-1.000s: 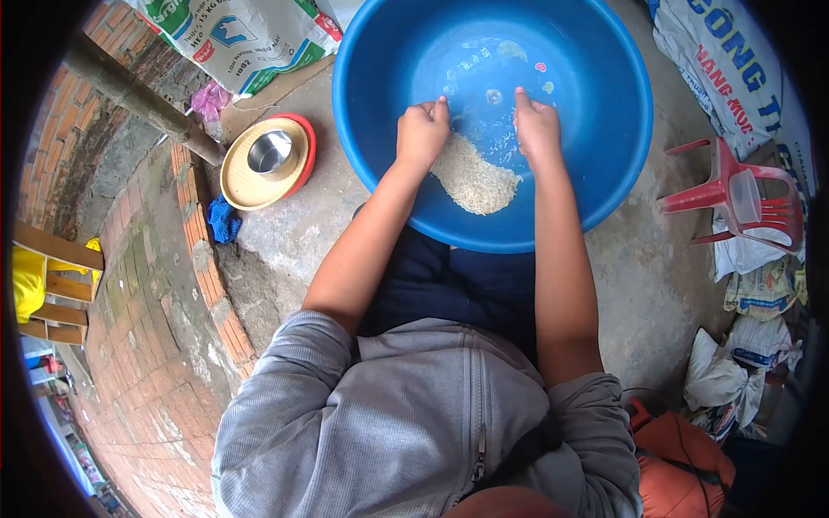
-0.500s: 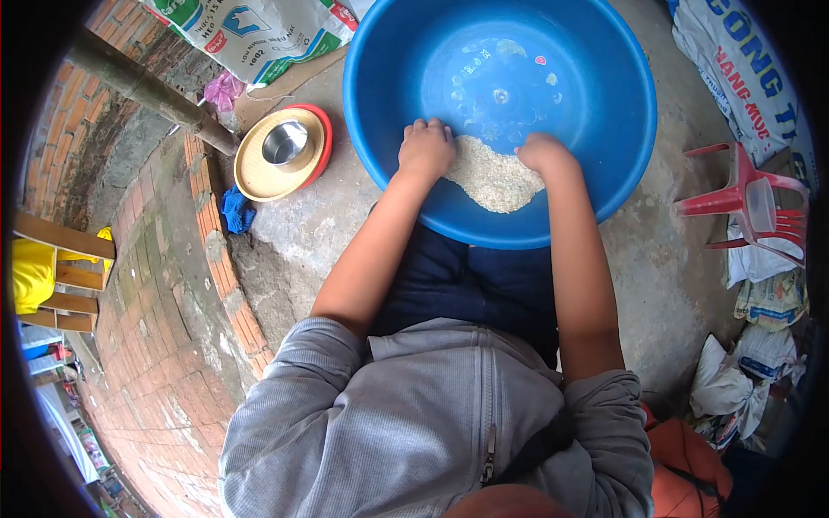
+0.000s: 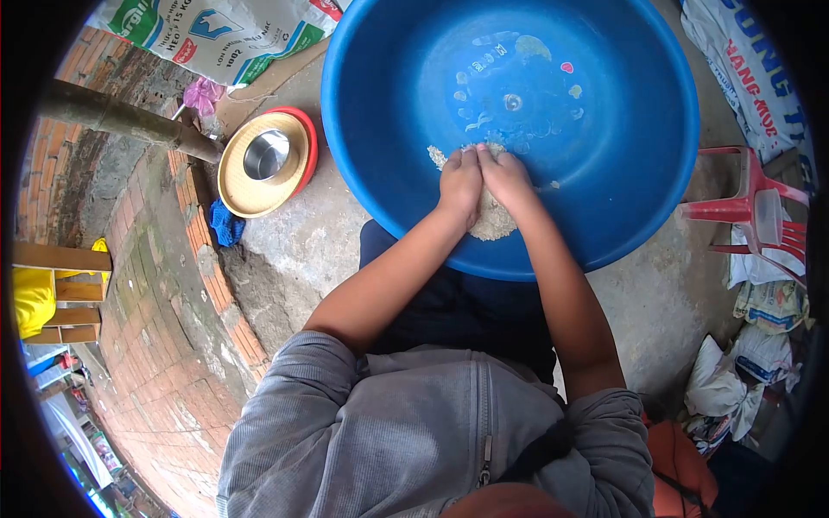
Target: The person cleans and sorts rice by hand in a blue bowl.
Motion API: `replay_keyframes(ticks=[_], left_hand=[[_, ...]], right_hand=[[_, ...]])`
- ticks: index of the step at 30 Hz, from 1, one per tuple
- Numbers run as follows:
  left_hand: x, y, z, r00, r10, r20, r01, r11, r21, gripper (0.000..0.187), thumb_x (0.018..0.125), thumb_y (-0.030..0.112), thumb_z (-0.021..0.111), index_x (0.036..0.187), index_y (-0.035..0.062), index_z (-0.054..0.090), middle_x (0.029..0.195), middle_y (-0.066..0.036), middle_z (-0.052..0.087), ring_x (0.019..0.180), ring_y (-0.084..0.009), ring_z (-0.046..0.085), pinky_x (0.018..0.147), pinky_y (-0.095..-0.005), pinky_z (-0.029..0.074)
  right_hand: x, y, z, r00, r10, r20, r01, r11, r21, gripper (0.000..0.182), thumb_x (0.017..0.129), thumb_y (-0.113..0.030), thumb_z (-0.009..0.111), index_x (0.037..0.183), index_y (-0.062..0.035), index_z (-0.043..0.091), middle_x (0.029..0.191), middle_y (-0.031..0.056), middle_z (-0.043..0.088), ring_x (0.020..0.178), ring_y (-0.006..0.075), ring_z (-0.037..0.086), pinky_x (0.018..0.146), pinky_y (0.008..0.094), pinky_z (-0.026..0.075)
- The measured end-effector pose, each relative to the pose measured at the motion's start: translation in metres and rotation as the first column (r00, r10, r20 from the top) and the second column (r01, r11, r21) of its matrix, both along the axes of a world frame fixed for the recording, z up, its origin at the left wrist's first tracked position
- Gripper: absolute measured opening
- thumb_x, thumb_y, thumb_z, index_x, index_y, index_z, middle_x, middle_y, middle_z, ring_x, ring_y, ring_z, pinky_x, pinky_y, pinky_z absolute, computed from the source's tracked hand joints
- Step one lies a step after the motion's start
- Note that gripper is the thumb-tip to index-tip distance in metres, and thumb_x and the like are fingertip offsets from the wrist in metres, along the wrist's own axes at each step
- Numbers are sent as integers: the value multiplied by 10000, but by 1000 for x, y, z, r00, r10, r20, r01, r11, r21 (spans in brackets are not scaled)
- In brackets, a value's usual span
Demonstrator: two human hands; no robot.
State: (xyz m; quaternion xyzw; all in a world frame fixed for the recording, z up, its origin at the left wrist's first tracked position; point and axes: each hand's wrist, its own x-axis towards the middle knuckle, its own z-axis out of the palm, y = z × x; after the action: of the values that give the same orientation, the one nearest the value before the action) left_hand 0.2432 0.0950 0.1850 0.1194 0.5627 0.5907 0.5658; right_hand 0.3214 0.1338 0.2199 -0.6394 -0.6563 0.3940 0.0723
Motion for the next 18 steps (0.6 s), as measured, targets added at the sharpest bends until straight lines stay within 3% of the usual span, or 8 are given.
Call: replay_keyframes(ticks=[5, 6, 7, 8, 11, 12, 14, 18], left_hand=[[-20, 15, 25, 999, -5, 37, 5, 1000, 16, 253, 958, 238, 510, 881, 11, 590, 765, -60, 597, 646, -130, 537, 609, -304, 464], [-23, 15, 30, 992, -36, -120, 44, 997, 63, 262, 953, 240, 525, 839, 14, 594, 710, -40, 576, 606, -117, 514, 568, -295, 441], [-26, 16, 36, 959, -60, -277, 91, 991, 103, 277, 947, 242, 541, 798, 16, 598, 654, -21, 556, 567, -104, 491, 528, -285, 419], [-30, 16, 42, 959, -61, -277, 92, 991, 101, 277, 947, 242, 541, 798, 16, 598, 654, -21, 556, 567, -104, 491, 528, -285, 419], [-49, 17, 58, 739, -24, -673, 134, 985, 112, 336, 931, 258, 568, 696, 20, 602, 543, 20, 472, 525, -74, 440, 481, -266, 354], [-56, 16, 67, 636, -36, -771, 162, 983, 88, 325, 895, 249, 578, 738, -34, 597, 570, -209, 566, 551, -319, 601, 556, -388, 448], [-67, 16, 72, 509, -95, -856, 225, 974, 25, 316, 892, 248, 583, 767, -41, 598, 576, -228, 559, 580, -377, 604, 566, -414, 454], [-72, 14, 63, 434, -112, -894, 280, 960, 16, 311, 889, 246, 589, 790, -48, 598, 599, -246, 560, 629, -408, 607, 589, -432, 459]], right_hand=[[-3, 8, 3, 953, -79, -294, 105, 992, 75, 490, 924, -419, 463, 854, 25, 659, 747, 239, 631, 733, 356, 628, 705, 423, 468], [-2, 10, 10, 943, -103, -316, 113, 993, 13, 466, 919, -404, 489, 808, 17, 654, 654, 211, 616, 624, 308, 617, 635, 405, 460], [0, 13, 7, 924, -57, -378, 124, 980, 157, 462, 914, -373, 526, 691, 27, 588, 533, 161, 539, 494, 222, 512, 544, 386, 410], [4, 18, 9, 924, -58, -379, 125, 980, 155, 462, 914, -373, 526, 691, 27, 588, 533, 161, 539, 494, 222, 512, 544, 386, 410], [13, 24, 44, 915, -72, -398, 188, 947, 260, 439, 912, -331, 545, 651, 21, 517, 508, 147, 496, 469, 201, 490, 508, 380, 388], [16, 26, 56, 914, -72, -398, 188, 947, 260, 439, 912, -331, 545, 651, 21, 517, 508, 147, 496, 469, 201, 490, 508, 380, 388], [28, 31, 75, 968, -87, -234, 190, 864, 466, 389, 903, -315, 563, 706, 20, 581, 521, 144, 514, 466, 216, 496, 510, 381, 389], [43, 36, 104, 987, -96, -128, 146, 869, 473, 329, 894, -292, 573, 830, 20, 656, 580, 141, 576, 514, 251, 583, 542, 386, 439]])
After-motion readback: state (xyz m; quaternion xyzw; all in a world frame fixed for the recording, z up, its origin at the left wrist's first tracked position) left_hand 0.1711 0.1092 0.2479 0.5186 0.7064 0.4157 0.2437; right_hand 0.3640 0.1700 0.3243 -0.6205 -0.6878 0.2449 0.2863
